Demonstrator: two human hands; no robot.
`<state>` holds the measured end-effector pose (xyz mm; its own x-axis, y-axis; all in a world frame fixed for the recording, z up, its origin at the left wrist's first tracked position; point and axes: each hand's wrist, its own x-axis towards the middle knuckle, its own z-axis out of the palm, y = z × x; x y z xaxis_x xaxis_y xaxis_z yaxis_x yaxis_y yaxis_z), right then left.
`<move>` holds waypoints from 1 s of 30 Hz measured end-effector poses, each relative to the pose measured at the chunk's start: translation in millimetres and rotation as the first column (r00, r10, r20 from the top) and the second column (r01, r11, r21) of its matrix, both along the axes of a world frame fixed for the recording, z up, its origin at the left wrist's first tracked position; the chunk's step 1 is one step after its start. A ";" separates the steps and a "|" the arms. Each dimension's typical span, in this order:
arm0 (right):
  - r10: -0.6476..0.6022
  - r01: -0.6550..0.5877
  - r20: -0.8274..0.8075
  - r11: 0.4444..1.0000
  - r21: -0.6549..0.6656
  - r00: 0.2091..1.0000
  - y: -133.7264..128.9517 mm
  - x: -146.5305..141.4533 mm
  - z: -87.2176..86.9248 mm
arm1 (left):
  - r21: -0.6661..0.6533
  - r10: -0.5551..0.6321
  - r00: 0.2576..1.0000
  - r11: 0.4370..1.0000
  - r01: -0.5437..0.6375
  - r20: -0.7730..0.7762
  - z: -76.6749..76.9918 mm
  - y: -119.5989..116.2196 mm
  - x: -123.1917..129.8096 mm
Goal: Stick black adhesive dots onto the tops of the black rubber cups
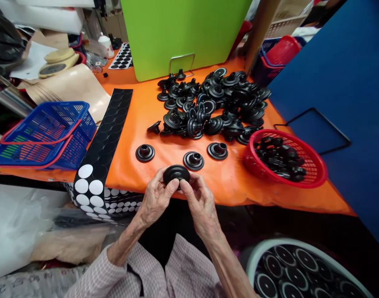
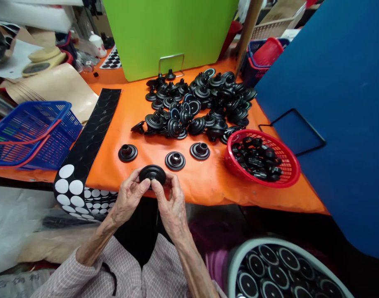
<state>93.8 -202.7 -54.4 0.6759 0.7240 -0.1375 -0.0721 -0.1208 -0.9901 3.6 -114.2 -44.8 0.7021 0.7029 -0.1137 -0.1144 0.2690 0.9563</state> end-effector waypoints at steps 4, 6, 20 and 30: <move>0.039 -0.040 0.047 0.999 0.016 0.998 -2.5 5.9 3.2 | -0.059 -0.052 0.995 0.997 0.057 0.081 -0.2 0.7 0.4; 0.060 -0.061 0.015 0.997 0.057 0.998 -2.6 7.0 5.5 | -0.114 -0.072 0.991 0.990 0.085 0.115 -0.5 1.2 0.4; 0.001 -0.003 0.133 1.000 0.018 0.991 0.9 -6.0 2.4 | -0.050 0.004 0.999 0.999 -0.001 0.053 1.6 -6.2 -2.2; -0.134 0.401 0.779 0.902 -0.160 0.613 14.9 101.3 -1.7 | 0.243 0.278 0.927 0.946 -0.217 -0.253 -11.3 80.4 22.0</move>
<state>195.1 -187.8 -56.1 0.7979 0.5062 0.3274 0.5820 -0.5053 -0.6372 25.6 -33.7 -56.1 0.4632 0.8789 -0.1140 0.1292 0.0603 0.9898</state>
